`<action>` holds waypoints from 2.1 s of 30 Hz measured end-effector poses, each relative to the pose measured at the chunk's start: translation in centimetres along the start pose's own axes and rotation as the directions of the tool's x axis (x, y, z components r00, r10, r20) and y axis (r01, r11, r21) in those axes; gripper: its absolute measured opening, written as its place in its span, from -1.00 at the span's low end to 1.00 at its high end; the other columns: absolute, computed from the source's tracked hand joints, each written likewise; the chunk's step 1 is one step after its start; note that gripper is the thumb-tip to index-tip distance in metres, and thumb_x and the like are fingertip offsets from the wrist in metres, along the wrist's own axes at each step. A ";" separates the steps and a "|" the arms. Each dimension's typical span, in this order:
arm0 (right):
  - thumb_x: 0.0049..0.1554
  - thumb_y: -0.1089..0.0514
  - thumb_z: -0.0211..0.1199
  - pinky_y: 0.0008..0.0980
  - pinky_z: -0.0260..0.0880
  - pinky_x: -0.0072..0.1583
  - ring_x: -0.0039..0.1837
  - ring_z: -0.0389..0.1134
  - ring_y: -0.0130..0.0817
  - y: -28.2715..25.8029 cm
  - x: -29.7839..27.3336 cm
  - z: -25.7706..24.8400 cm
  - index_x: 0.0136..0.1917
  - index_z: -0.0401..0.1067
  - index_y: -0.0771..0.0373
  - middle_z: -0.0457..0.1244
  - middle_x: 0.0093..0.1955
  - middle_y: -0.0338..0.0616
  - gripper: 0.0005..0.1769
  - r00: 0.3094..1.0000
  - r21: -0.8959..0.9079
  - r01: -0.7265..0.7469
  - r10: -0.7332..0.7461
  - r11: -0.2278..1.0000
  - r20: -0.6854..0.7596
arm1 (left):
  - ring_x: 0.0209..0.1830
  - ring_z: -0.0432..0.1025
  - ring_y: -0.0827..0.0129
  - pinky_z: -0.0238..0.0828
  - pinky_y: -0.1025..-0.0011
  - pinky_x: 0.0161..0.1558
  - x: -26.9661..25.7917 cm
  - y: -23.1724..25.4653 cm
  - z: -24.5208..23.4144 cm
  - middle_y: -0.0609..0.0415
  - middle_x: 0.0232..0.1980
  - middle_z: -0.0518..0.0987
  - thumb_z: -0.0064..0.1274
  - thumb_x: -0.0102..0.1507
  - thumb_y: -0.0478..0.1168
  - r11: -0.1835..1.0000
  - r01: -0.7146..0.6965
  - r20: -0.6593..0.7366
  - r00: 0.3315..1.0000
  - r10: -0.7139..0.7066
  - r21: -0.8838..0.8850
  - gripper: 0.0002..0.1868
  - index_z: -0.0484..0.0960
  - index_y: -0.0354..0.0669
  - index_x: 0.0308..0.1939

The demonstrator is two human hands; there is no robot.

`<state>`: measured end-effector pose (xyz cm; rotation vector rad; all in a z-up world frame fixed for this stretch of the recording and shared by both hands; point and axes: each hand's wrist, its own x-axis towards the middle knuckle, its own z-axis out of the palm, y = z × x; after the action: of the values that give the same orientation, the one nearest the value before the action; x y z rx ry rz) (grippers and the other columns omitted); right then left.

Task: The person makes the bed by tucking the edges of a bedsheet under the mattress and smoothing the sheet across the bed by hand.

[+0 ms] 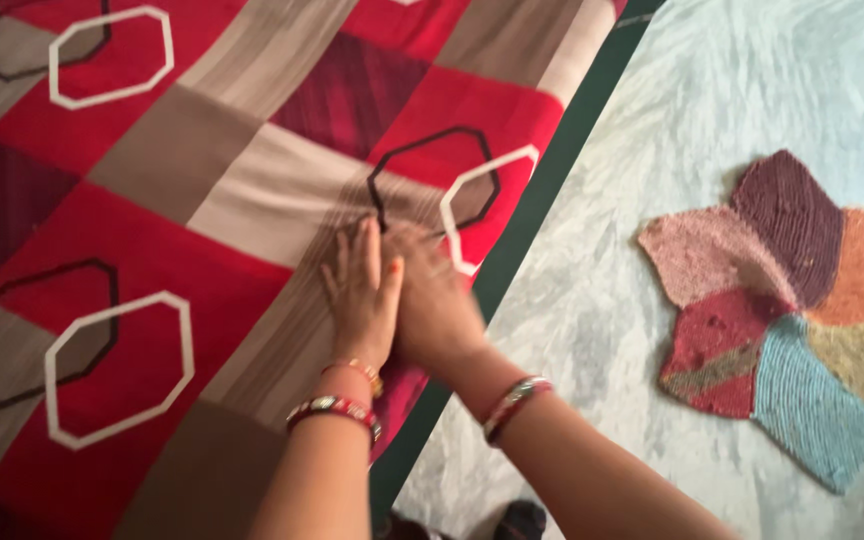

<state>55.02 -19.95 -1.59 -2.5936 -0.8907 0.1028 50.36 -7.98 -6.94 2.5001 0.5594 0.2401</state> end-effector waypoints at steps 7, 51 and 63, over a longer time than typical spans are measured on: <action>0.06 -0.42 0.17 0.19 -0.22 0.56 0.66 -0.12 -0.24 8.0 4.7 -1.6 0.63 0.07 -0.02 -0.09 0.69 -0.26 -0.01 0.959 -0.167 0.283 -0.284 0.945 0.017 | 0.70 -0.26 0.01 -0.45 -0.19 0.54 -0.6 0.0 0.0 -0.01 0.70 -0.05 -0.36 0.41 0.28 0.999 0.037 0.030 0.999 -0.039 0.040 -0.17 -0.04 -0.09 0.63; -0.03 0.25 0.32 0.02 0.37 0.07 0.06 0.36 0.21 6.3 -5.3 3.7 -0.08 0.45 0.36 0.32 -0.06 0.19 -0.77 0.979 0.385 -0.196 0.155 0.902 0.134 | 0.63 -0.08 0.02 -0.28 -0.18 0.52 -2.8 8.2 -1.0 -0.02 0.63 0.09 0.15 0.21 0.19 0.923 0.209 -0.169 0.972 -0.161 0.324 -0.13 0.20 0.09 0.54; 0.12 0.11 0.17 0.07 0.25 0.24 0.25 0.30 -0.02 8.1 -6.6 3.9 0.06 0.52 0.22 0.31 0.09 -0.04 -0.72 0.881 -0.030 0.470 -0.467 0.882 0.076 | 0.66 0.02 0.09 -0.17 0.02 0.60 -8.9 8.2 1.0 -0.02 0.64 0.15 0.03 0.34 -0.17 0.973 0.032 -0.235 0.972 0.023 0.227 -0.33 0.26 0.02 0.55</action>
<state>53.69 -28.39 -8.67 -2.3464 -1.5356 0.0324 45.47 -18.54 -3.60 2.7119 0.7258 0.5031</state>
